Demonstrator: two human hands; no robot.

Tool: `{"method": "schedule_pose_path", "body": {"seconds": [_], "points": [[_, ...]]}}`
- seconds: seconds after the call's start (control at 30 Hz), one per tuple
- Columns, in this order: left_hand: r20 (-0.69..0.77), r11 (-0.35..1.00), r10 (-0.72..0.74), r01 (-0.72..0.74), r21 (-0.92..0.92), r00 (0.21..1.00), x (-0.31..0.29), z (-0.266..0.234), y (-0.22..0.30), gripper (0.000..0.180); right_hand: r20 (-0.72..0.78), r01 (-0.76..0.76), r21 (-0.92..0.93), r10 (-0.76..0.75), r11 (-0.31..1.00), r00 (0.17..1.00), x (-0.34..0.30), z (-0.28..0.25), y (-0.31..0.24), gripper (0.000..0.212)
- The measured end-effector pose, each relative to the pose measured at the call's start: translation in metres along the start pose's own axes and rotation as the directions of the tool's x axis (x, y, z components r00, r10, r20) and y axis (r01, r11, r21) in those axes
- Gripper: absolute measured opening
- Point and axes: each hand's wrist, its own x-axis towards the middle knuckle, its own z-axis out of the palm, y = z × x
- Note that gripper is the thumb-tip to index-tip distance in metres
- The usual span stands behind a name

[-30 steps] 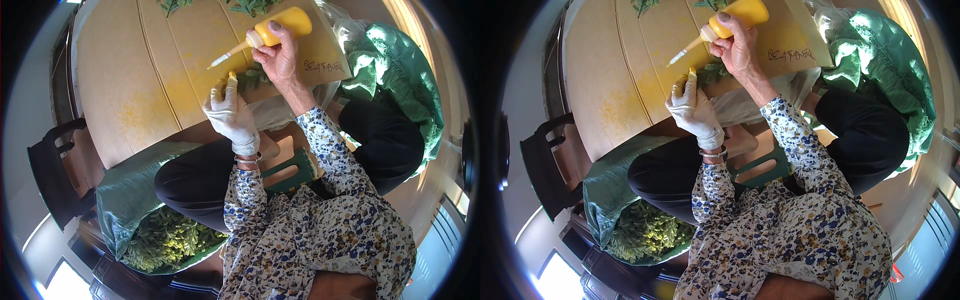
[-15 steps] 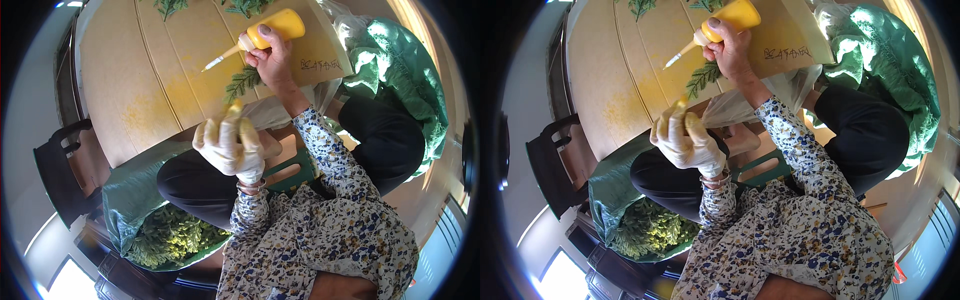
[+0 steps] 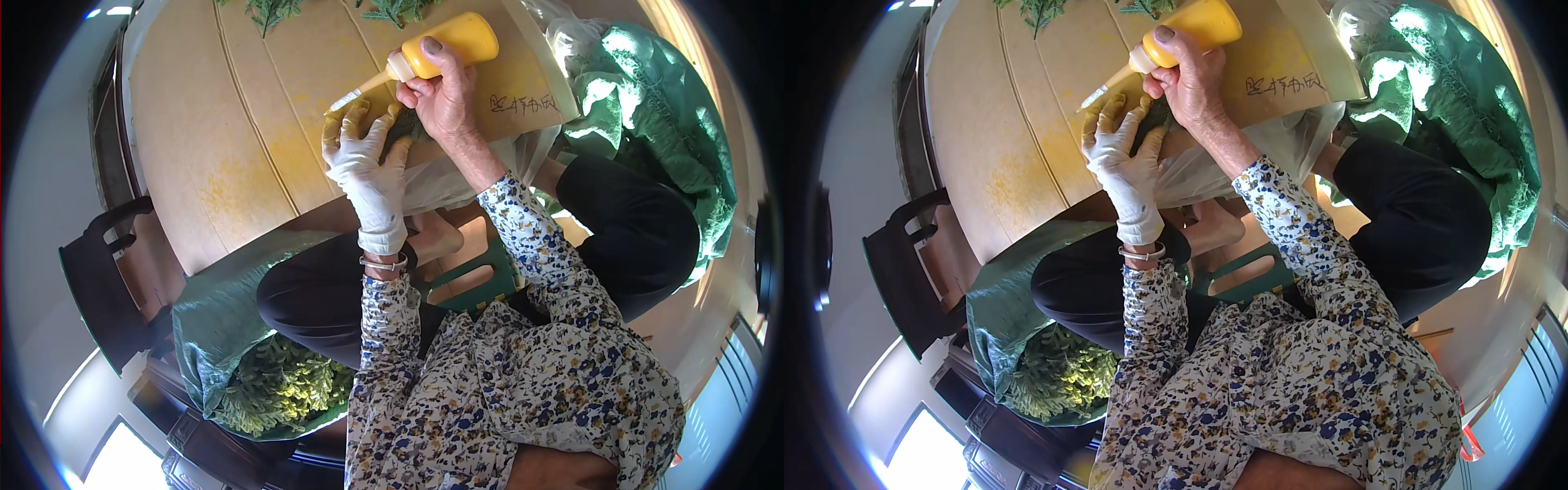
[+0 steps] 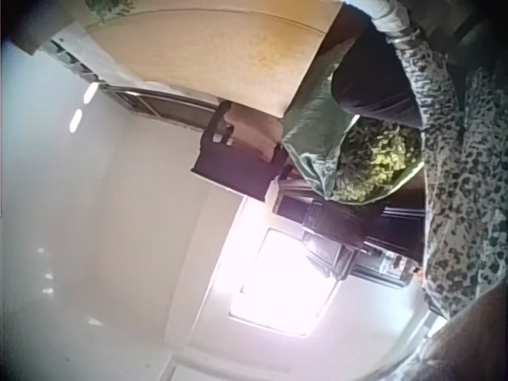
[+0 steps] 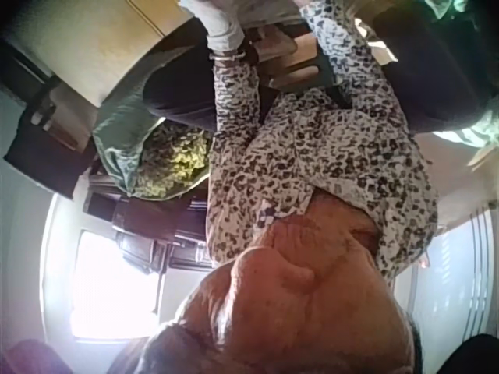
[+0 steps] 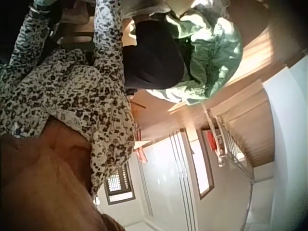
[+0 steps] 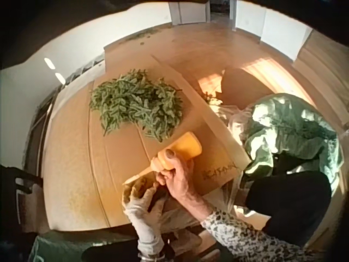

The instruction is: Applying glue to small green sprigs and attaching them to a cardboard surface

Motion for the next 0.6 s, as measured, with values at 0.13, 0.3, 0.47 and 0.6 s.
{"method": "schedule_pose_path", "body": {"seconds": [0.13,0.3,0.47,0.6], "points": [[0.051,1.0,0.022,-0.021,-0.017,0.998,0.001,-0.004,-0.005,0.04,-0.004,-0.015,0.006,0.015,1.0,1.0,0.0,-0.002,-0.002,0.026],[0.038,0.995,0.069,-0.066,-0.074,0.997,0.005,-0.005,-0.008,0.039,0.019,-0.005,-0.021,0.006,1.0,1.0,0.002,-0.004,-0.002,0.026],[0.128,0.997,0.02,-0.011,-0.071,0.992,0.008,-0.01,-0.008,0.04,0.028,-0.02,-0.048,0.021,0.999,0.999,0.002,-0.009,-0.003,0.027],[0.236,0.994,0.096,-0.104,0.019,0.967,0.016,-0.021,-0.014,0.05,0.028,-0.029,-0.039,0.03,0.999,0.999,0.005,-0.012,-0.002,0.026]]}}
